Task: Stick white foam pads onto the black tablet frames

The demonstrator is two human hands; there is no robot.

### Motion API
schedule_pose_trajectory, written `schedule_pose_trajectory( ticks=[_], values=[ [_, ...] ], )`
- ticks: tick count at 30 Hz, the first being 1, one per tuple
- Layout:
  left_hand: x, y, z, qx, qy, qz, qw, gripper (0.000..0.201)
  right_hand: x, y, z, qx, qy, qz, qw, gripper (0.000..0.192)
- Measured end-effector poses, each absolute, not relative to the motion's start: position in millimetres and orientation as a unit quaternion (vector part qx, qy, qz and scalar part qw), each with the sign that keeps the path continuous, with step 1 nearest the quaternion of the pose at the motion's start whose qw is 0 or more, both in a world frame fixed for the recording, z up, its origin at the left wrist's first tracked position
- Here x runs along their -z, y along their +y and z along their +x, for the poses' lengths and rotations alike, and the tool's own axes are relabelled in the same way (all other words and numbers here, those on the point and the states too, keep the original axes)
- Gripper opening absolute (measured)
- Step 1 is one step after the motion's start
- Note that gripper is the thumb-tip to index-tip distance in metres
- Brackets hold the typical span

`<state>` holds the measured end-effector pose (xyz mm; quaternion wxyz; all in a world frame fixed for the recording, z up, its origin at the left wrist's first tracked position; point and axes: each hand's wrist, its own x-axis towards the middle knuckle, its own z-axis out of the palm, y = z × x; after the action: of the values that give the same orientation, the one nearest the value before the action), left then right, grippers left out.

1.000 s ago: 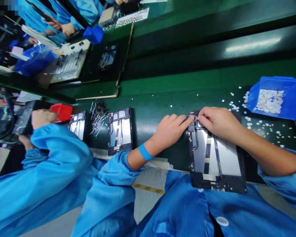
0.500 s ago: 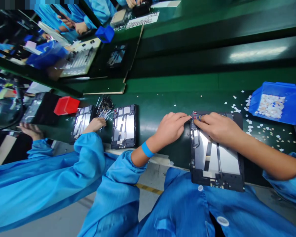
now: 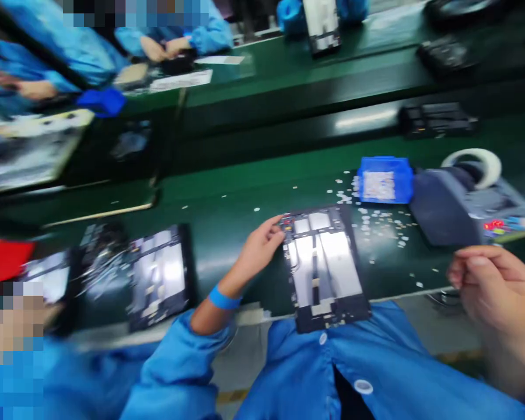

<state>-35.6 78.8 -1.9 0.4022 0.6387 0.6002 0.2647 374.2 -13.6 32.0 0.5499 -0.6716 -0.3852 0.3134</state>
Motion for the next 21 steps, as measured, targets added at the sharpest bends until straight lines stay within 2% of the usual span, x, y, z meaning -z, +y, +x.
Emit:
schedule_pose_trajectory(
  ticks=[2, 3, 7, 11, 16, 21],
  values=[
    [2.7, 85.4, -28.9, -0.270, 0.604, 0.626, 0.414, 0.057, -17.4, -24.3, 406.3, -0.319, -0.230, -0.668, 0.631, 0.027],
    [3.5, 89.1, -26.9, -0.268, 0.604, 0.621, 0.420, 0.060, -9.3, -24.8, 420.2, -0.319, -0.188, -0.670, 0.644, 0.034],
    [3.4, 100.8, -24.8, -0.248, 0.614, 0.614, 0.431, 0.074, 18.1, -11.8, 457.0, -0.362, -0.126, -0.675, 0.631, 0.049],
    [-12.8, 97.7, -25.1, -0.265, 0.640, 0.601, 0.400, 0.082, 29.0, 7.9, 464.5, -0.425, -0.099, -0.641, 0.631, 0.048],
    [-31.2, 83.4, -26.6, -0.287, 0.655, 0.590, 0.374, 0.074, 27.7, 13.8, 461.9, -0.431, -0.092, -0.625, 0.645, 0.044],
    [-42.2, 60.7, -14.6, -0.338, 0.640, 0.575, 0.383, 0.050, 2.7, -8.9, 398.4, -0.466, -0.139, -0.623, 0.612, 0.040]
  ],
)
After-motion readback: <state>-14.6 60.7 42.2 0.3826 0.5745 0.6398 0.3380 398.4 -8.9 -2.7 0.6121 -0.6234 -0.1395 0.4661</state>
